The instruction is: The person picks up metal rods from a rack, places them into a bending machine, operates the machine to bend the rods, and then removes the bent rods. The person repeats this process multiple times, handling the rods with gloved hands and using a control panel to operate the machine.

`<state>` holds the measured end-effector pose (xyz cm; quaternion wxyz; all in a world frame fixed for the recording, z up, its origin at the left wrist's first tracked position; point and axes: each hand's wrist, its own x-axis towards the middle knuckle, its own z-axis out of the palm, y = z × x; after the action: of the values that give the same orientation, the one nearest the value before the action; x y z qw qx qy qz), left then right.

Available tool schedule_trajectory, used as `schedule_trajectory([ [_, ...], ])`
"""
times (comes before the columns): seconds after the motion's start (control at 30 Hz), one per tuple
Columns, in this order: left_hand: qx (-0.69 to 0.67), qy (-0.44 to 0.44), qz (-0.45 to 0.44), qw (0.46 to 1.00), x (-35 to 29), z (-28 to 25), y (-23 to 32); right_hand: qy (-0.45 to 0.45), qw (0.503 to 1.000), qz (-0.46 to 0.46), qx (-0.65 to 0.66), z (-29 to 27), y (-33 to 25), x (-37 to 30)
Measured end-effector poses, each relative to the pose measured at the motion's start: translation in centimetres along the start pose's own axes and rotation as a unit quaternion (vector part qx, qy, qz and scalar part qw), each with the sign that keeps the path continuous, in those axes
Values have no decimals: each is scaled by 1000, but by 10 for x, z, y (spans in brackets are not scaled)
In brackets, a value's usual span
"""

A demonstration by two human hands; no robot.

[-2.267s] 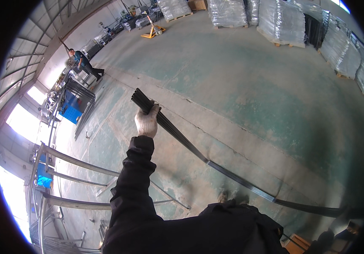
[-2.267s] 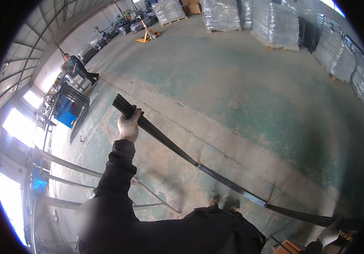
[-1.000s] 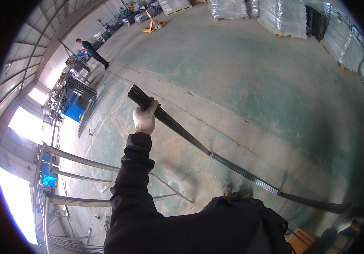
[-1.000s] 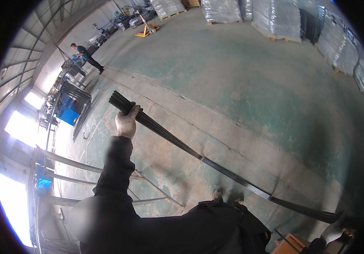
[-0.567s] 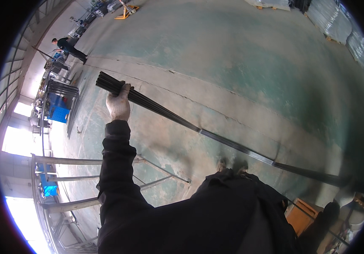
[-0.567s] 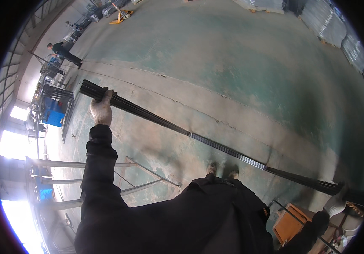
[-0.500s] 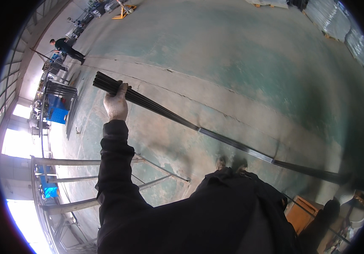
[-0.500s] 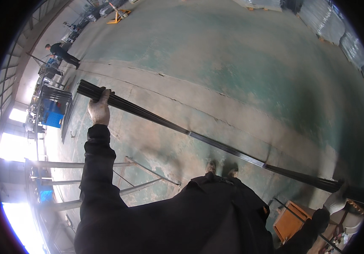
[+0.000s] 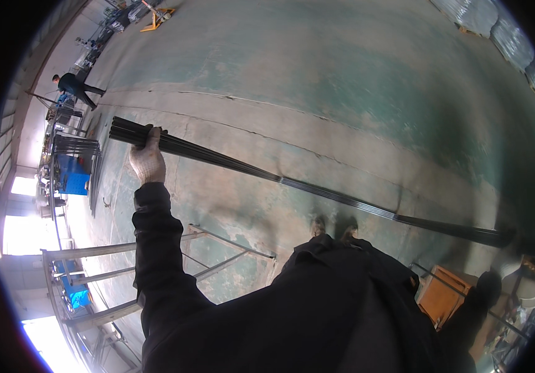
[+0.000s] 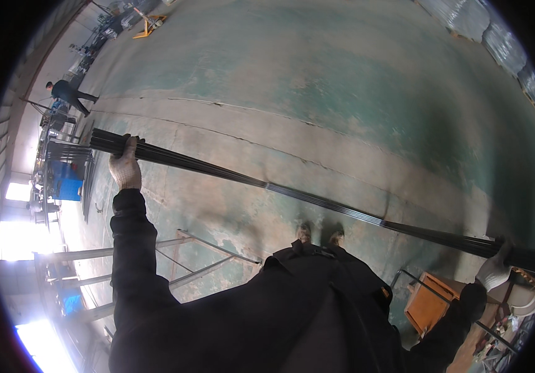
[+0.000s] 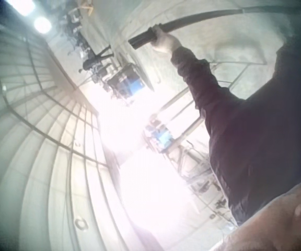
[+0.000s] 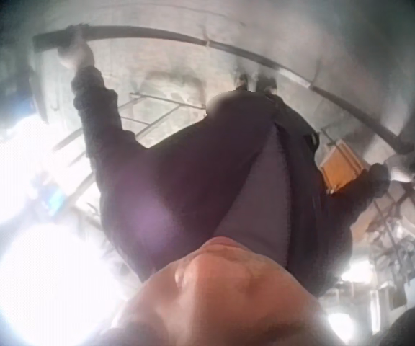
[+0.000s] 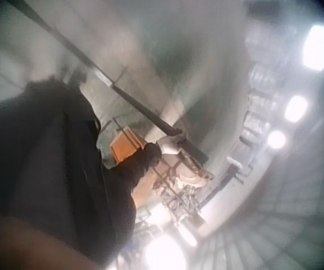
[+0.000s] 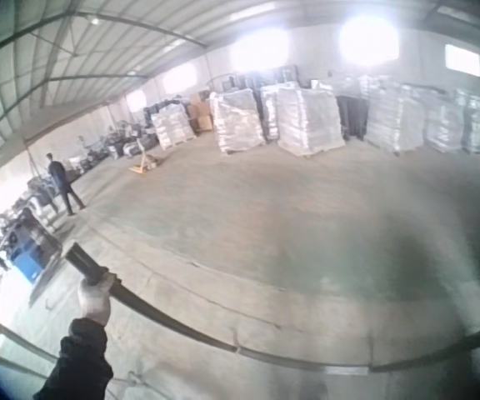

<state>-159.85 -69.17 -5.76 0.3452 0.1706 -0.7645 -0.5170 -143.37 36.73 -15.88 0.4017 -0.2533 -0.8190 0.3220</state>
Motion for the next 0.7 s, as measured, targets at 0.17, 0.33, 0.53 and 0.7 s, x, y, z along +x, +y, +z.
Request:
schedule_trajectory([
  [0.17,74,-2,-9,997,9,-8,-9,33,989,4,-145,2,-39,-10],
  [0.33,-8,-35,-44,998,17,-8,-22,57,997,38,-17,16,-77,-15],
  [0.53,11,-19,-60,998,18,-5,-36,26,968,157,192,25,-92,-26],
  [0.7,83,29,-167,982,-13,11,-75,12,919,158,361,57,-102,-39],
])
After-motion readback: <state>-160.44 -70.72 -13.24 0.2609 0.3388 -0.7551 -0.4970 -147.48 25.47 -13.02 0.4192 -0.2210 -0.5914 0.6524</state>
